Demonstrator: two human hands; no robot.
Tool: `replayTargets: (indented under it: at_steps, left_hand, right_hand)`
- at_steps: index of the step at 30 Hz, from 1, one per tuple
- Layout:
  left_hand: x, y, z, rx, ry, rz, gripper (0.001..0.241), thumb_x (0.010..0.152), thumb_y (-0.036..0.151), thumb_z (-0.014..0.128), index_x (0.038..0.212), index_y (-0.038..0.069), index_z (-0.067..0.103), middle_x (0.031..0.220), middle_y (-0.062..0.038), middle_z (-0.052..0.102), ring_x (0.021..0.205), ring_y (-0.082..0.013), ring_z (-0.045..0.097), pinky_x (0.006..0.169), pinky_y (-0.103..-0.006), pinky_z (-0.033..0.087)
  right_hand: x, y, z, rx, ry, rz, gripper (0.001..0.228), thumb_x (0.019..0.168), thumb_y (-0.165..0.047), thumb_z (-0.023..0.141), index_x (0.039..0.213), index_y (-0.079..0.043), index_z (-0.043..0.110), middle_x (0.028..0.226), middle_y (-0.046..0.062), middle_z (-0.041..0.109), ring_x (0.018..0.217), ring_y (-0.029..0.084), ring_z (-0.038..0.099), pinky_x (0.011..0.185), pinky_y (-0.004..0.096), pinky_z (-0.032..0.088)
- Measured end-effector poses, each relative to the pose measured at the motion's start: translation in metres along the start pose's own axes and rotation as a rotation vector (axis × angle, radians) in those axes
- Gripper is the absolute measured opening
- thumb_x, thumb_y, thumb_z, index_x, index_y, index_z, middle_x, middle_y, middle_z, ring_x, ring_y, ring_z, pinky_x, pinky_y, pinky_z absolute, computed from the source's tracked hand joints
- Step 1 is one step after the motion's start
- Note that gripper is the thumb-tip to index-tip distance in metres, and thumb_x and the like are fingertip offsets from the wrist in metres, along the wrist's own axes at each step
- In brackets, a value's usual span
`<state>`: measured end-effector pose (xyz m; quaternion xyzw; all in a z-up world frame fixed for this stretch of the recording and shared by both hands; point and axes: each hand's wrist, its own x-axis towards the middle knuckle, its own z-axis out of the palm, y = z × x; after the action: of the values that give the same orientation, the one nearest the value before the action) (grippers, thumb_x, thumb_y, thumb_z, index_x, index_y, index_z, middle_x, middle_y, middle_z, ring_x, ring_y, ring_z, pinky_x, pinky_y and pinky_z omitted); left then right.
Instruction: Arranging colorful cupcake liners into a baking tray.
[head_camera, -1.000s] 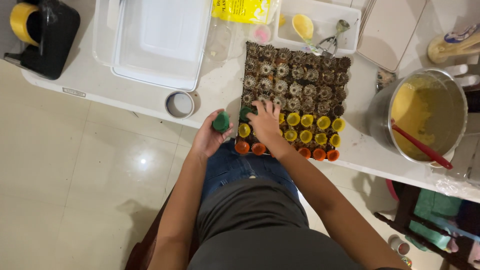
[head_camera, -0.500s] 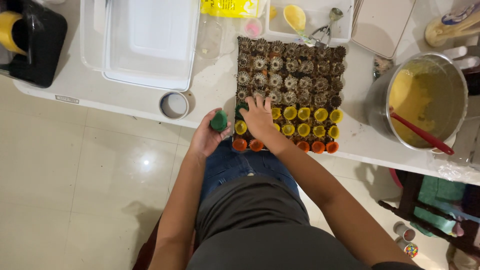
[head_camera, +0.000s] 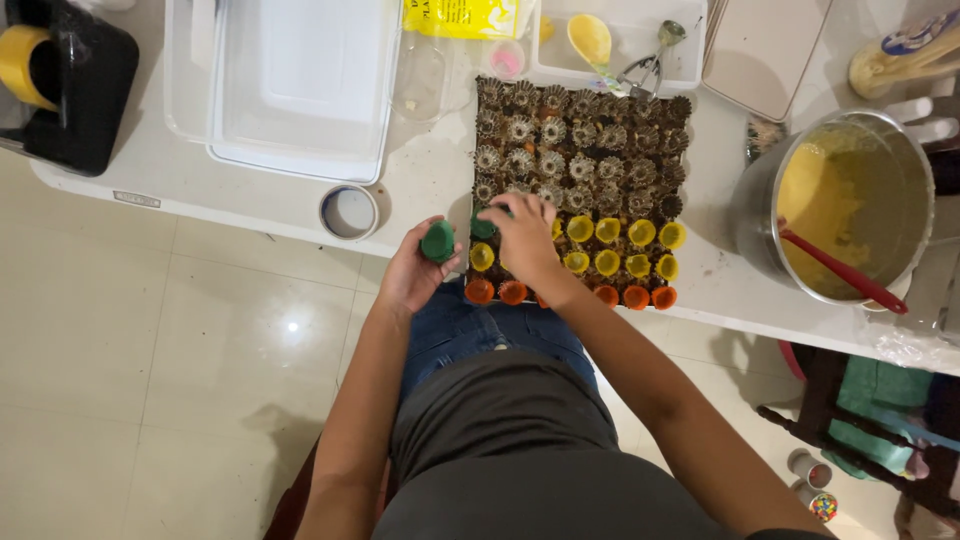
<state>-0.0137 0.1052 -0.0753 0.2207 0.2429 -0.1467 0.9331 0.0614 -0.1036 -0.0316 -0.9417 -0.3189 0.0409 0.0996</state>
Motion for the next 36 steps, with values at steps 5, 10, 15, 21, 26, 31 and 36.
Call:
replayTargets:
  at_steps: [5, 10, 15, 21, 26, 31, 36]
  left_hand:
    - [0.009, -0.01, -0.006, 0.029, -0.035, -0.011, 0.042, 0.106, 0.037, 0.052, 0.137, 0.01, 0.055, 0.12, -0.012, 0.065, 0.1, -0.0264, 0.066, 0.084, -0.0365, 0.059]
    - [0.011, -0.014, -0.003, 0.031, -0.081, -0.044, 0.04, 0.107, 0.036, 0.05, 0.137, 0.01, 0.056, 0.121, -0.009, 0.066, 0.104, -0.0212, 0.066, 0.086, -0.0363, 0.057]
    - [0.009, -0.019, -0.007, -0.003, -0.046, -0.047, 0.036, 0.107, 0.036, 0.051, 0.132, 0.011, 0.059, 0.118, -0.011, 0.068, 0.1, -0.0213, 0.066, 0.085, -0.0363, 0.056]
    - [-0.001, -0.012, 0.012, 0.018, 0.038, -0.049, 0.036, 0.105, 0.034, 0.051, 0.133, 0.011, 0.058, 0.117, -0.007, 0.066, 0.102, -0.0196, 0.065, 0.085, -0.0346, 0.056]
    - [0.005, -0.016, -0.01, -0.009, 0.026, -0.006, 0.036, 0.105, 0.035, 0.051, 0.132, 0.01, 0.057, 0.116, -0.009, 0.065, 0.099, -0.0222, 0.064, 0.08, -0.0352, 0.056]
    - [0.004, -0.009, -0.006, 0.002, 0.005, 0.016, 0.036, 0.106, 0.033, 0.052, 0.132, 0.009, 0.056, 0.12, -0.014, 0.064, 0.103, -0.0259, 0.064, 0.088, -0.0361, 0.059]
    - [0.008, -0.01, -0.014, -0.029, 0.045, 0.039, 0.035, 0.104, 0.032, 0.053, 0.129, 0.009, 0.056, 0.12, -0.012, 0.062, 0.105, -0.0308, 0.067, 0.087, -0.0379, 0.059]
  right_hand:
    - [-0.009, -0.047, -0.031, 0.35, 0.205, 0.004, 0.032, 0.091, -0.026, 0.076, 0.121, -0.017, 0.069, 0.116, 0.003, 0.067, 0.113, 0.025, 0.056, 0.097, 0.045, 0.032]
    - [-0.011, -0.07, -0.027, 0.337, 0.219, -0.112, 0.044, 0.087, -0.033, 0.078, 0.122, -0.009, 0.069, 0.114, 0.005, 0.069, 0.107, 0.025, 0.056, 0.092, 0.044, 0.033]
    - [-0.011, -0.07, -0.021, 0.274, 0.261, -0.124, 0.011, 0.088, -0.02, 0.076, 0.098, -0.016, 0.077, 0.1, -0.003, 0.074, 0.103, 0.02, 0.057, 0.091, 0.044, 0.033]
    - [-0.011, -0.07, -0.032, 0.393, 0.236, -0.096, 0.011, 0.081, -0.015, 0.079, 0.09, -0.014, 0.073, 0.093, 0.0, 0.072, 0.098, 0.023, 0.058, 0.088, 0.042, 0.034]
    - [-0.009, -0.058, -0.037, 0.492, 0.203, -0.077, 0.016, 0.077, -0.022, 0.086, 0.085, -0.018, 0.074, 0.084, -0.001, 0.07, 0.093, 0.021, 0.061, 0.087, 0.042, 0.036]
    - [0.005, -0.016, -0.014, 0.68, 0.238, -0.056, 0.011, 0.084, -0.017, 0.084, 0.088, -0.017, 0.074, 0.086, -0.003, 0.071, 0.085, 0.019, 0.063, 0.085, 0.037, 0.047]
    - [0.029, 0.021, -0.023, 0.464, 0.414, 0.028, 0.021, 0.093, -0.012, 0.08, 0.112, -0.006, 0.071, 0.097, -0.002, 0.076, 0.086, 0.019, 0.064, 0.086, 0.041, 0.047]
